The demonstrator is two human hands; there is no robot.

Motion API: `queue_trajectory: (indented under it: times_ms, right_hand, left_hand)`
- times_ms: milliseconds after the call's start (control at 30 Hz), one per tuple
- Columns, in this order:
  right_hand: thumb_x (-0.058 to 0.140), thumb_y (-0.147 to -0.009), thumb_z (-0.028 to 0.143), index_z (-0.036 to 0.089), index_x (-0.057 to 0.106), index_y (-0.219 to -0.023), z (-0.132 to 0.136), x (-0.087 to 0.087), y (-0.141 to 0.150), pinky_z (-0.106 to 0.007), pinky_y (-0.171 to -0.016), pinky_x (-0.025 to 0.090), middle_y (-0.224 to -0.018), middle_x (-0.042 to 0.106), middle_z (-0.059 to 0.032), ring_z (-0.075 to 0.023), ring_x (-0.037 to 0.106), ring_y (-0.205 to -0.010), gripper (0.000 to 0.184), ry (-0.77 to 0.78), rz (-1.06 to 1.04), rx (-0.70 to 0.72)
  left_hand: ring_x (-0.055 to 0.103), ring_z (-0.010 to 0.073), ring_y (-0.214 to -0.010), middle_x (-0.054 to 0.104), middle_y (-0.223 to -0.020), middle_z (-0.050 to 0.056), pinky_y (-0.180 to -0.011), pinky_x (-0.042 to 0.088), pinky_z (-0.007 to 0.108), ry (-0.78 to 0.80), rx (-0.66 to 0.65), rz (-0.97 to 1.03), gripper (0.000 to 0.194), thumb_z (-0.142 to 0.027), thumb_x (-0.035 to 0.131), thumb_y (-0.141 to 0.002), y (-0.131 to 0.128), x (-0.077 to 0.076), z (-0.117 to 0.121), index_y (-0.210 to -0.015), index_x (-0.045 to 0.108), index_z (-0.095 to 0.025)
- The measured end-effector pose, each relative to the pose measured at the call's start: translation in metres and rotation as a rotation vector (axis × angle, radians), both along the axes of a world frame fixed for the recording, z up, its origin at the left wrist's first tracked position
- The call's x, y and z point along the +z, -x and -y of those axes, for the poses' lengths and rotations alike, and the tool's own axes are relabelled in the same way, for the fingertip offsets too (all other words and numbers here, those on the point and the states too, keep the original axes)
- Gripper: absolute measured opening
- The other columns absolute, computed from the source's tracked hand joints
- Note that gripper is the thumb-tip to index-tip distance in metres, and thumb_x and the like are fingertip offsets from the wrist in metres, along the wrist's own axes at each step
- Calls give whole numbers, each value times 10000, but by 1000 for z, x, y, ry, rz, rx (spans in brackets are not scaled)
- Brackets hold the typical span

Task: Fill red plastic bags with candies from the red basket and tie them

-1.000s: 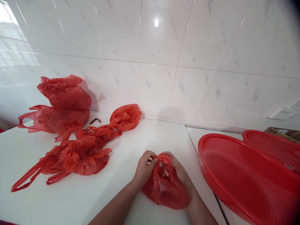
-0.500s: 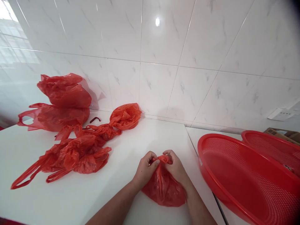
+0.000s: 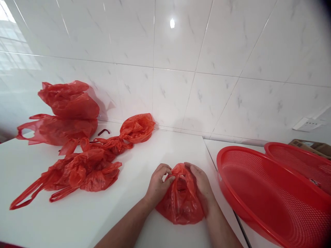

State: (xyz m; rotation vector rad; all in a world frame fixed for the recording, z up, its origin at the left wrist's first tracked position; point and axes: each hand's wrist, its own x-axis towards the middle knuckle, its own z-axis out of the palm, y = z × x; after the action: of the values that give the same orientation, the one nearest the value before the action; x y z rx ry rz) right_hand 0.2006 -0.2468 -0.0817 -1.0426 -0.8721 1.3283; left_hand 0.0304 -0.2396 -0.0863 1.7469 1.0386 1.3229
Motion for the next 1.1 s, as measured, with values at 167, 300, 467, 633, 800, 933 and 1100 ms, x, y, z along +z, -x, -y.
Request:
queue_trajectory:
  times_ms: [167, 300, 467, 633, 800, 933, 1100]
  right_hand:
    - [614, -715, 368, 182, 647, -984, -17, -17, -23, -346, -718, 515, -836, 688, -49, -210, 639, -772, 329, 61, 299, -209]
    - [521, -717, 324, 190, 671, -919, -25, -23, -40, -384, -835, 468, -939, 692, -68, -251, 619, -932, 285, 79, 577, -393]
    - [472, -690, 296, 203, 688, -885, -32, -29, -47, -391, -877, 437, -1010, 684, -70, -267, 594, -1008, 305, 93, 694, -479]
    - [450, -697, 296, 201, 688, -881, -32, -33, -47, -392, -889, 420, -1027, 677, -74, -276, 579, -1028, 315, 85, 777, -453]
    - [478, -765, 433, 217, 597, -1153, -27, -35, -44, -385, -922, 400, -1194, 610, -74, -279, 520, -1126, 460, 76, 746, -389]
    - [537, -738, 523, 267, 380, -1376, -25, -37, -23, -388, -992, 362, -1431, 387, -60, -279, 377, -1287, 705, -29, 621, -187]
    - [690, -620, 434, 319, 294, -1413, -16, -32, 10, -413, -953, 428, -1421, 400, -62, -288, 442, -1242, 894, -77, 536, 61]
  left_hand:
    - [541, 192, -919, 568, -960, 54, -799, 418, 324, -189, 148, -35, 103, -197, 521, -824, 15, 4, -6, -722, 510, -207]
    - [538, 182, -890, 565, -903, 37, -803, 412, 326, -317, 327, -53, 108, -188, 514, -839, 31, 4, -14, -740, 476, -211]
    - [532, 178, -889, 554, -893, 26, -822, 409, 324, -246, 459, 14, 104, -214, 502, -850, 35, 5, -19, -750, 473, -213]
    - [527, 173, -866, 547, -870, 17, -827, 407, 308, -118, 460, 141, 107, -264, 520, -839, 31, 2, -22, -752, 488, -210]
    - [490, 205, -1068, 535, -1091, 68, -934, 380, 360, -111, 482, 150, 183, -245, 523, -831, 28, -6, -25, -1011, 547, -223]
    - [264, 278, -1332, 324, -1427, 116, -1071, 250, 458, -61, 199, 43, 668, -338, 662, -743, 20, -14, -18, -1350, 396, -254]
    - [146, 368, -1369, 166, -1510, 131, -1085, 190, 542, 106, -146, -101, 1139, -491, 818, -482, 9, -23, -10, -1442, 245, -276]
